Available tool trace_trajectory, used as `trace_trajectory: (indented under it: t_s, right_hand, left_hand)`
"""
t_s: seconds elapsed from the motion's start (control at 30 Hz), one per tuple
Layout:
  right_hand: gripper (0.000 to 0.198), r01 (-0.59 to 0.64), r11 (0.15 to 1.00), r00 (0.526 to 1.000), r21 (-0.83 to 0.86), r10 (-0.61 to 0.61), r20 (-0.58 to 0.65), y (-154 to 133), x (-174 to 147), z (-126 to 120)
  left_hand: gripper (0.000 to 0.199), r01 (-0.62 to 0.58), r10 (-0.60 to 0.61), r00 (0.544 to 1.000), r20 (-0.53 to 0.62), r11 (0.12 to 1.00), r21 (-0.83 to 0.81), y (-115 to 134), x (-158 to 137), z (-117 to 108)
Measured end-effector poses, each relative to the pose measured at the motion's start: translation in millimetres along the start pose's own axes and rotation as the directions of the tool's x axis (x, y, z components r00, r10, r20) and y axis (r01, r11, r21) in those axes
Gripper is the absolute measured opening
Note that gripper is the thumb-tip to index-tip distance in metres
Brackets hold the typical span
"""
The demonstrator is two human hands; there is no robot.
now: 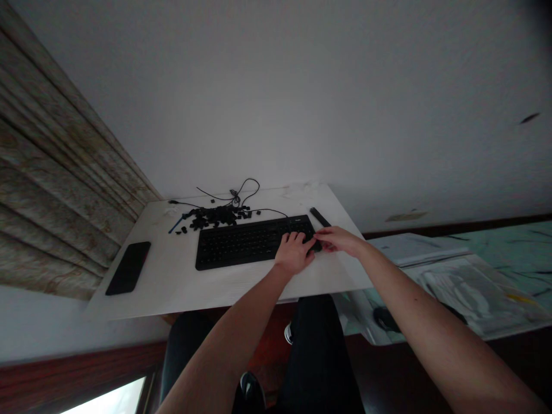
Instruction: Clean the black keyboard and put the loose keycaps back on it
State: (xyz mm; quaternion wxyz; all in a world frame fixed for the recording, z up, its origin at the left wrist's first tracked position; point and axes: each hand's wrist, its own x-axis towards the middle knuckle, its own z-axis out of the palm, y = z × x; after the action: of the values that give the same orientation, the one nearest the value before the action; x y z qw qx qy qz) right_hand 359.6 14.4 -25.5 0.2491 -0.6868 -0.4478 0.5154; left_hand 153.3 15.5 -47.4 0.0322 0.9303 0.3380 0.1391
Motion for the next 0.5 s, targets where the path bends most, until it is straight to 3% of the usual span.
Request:
trace_trajectory:
  t_s: [0.17,0.37,0.5]
  right_hand:
    - [0.035,-0.062,0.998,0.997,-0.015,0.063,0.038,-8.5,5.3,-3.5]
    - [0.032,-0.154,0.988,0.988,-0.017,0.154,0.001,-12.4,11.0,-0.3]
    - [0.029,-0.125,0.992,0.992,0.017,0.125,0.028,-12.6,8.3,0.0]
  left_hand:
    - [0.041,-0.021,0.021,0.999,-0.028,1.000,0.003,0.0,-1.2,1.6]
    - [0.040,-0.021,0.021,0.999,-0.030,1.000,0.015,1.4,-1.7,1.5]
    - [0.041,-0.018,0.018,1.000,-0.025,1.000,0.022,2.7,-2.1,1.3]
